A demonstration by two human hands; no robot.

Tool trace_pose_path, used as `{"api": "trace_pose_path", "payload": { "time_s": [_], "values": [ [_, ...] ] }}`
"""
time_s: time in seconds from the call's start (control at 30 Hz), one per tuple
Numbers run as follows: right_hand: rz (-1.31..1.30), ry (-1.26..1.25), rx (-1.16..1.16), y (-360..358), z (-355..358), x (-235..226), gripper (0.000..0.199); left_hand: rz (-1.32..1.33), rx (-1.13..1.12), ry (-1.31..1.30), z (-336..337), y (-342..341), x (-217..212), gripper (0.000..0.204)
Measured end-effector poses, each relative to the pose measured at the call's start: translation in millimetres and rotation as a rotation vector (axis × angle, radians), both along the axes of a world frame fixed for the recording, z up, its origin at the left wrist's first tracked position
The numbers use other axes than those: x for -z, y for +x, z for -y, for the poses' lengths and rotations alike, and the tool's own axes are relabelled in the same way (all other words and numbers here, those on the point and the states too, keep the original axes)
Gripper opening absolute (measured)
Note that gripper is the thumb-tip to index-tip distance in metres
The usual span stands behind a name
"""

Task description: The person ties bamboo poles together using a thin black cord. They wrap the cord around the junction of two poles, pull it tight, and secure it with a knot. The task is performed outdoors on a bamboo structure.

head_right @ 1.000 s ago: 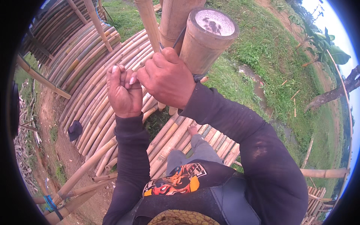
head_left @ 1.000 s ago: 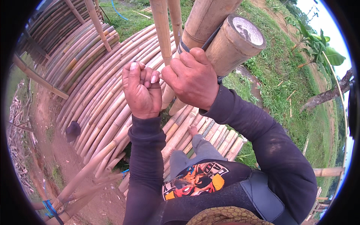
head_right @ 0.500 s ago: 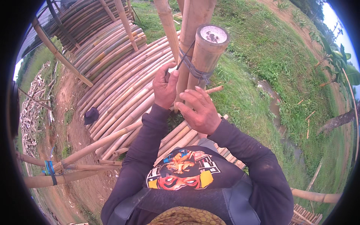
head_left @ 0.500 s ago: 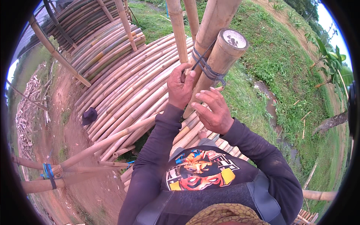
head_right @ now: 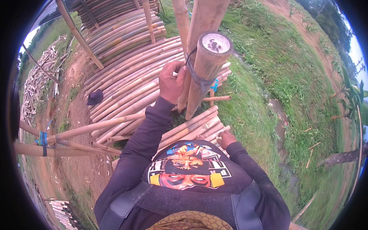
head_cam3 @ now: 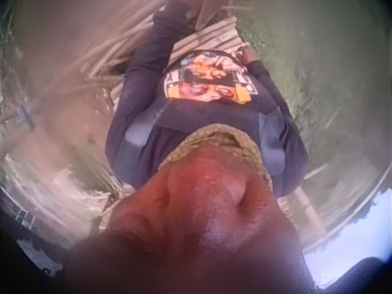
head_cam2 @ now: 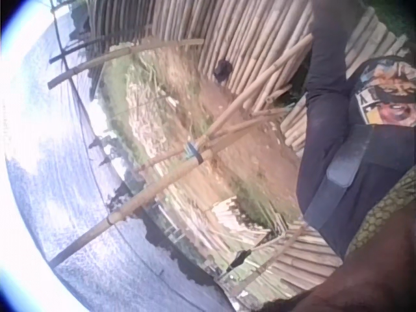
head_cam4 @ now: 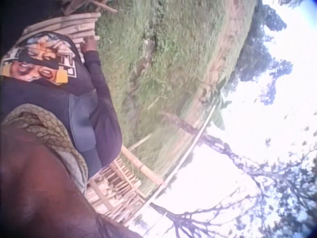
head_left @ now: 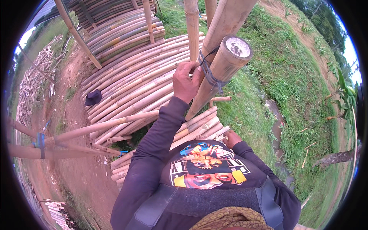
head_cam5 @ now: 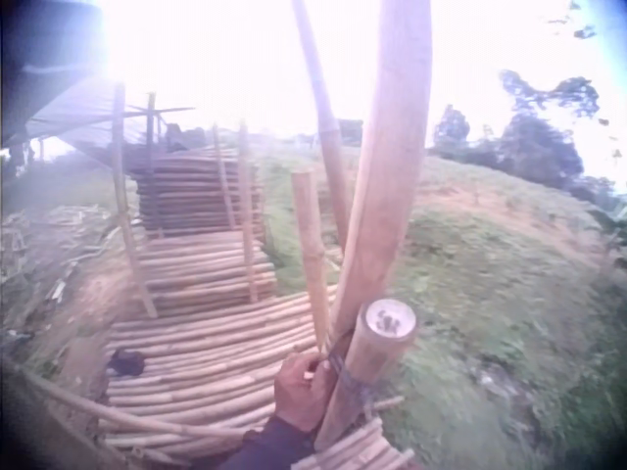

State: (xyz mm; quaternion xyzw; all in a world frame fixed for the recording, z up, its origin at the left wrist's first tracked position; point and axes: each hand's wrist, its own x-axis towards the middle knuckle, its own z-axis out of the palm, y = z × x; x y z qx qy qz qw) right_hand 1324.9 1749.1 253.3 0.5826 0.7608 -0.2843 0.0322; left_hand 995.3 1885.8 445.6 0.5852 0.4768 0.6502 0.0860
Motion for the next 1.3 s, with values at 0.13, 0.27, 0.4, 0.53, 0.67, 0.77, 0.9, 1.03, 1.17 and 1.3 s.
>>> {"api": "trace_pose_path", "payload": {
  "time_s": [0.13, 0.27, 0.4, 0.53, 0.67, 0.77, 0.9, 1.03, 1.17, 1.3],
  "values": [
    [0.061, -0.138, -0.029, 21, -19, 29, 0.033, 0.043, 0.030, -0.121, 5, 6, -15, 0.011],
    [0.014, -0.187, -0.014, 26, -38, 45, 0.034, 0.004, 0.012, -0.303, 1, 4, -29, 0.009],
    [-0.021, -0.208, -0.002, 24, -50, 51, 0.036, 0.130, 0.137, -0.482, -10, -2, -33, 0.010],
    [-0.015, -0.232, 0.035, 27, -55, 67, 0.037, 0.341, 0.303, -0.569, -14, -3, -36, 0.012],
    [-0.060, -0.239, 0.077, 36, -55, 88, 0.035, 0.679, 0.507, -0.708, -7, -6, -45, 0.013],
    [-0.032, -0.252, 0.089, 27, -55, 76, 0.034, 0.970, 0.611, -0.803, -3, -6, -50, 0.012],
    [-0.418, 0.144, 0.086, -20, -57, -13, 0.025, 1.180, 0.681, -0.800, -5, 1, -47, 0.009],
    [-0.651, 0.748, -0.121, -78, -59, -159, 0.029, 1.217, 0.711, -0.809, -8, 1, -46, 0.007],
    [-0.616, 1.050, -0.235, -130, -62, -257, 0.031, 0.896, 0.708, -0.654, -7, -1, -45, 0.012],
    [-0.658, 1.005, -0.157, -165, -47, -271, 0.028, 0.561, 0.586, -0.695, -14, -14, -45, 0.012]
  ]
}}
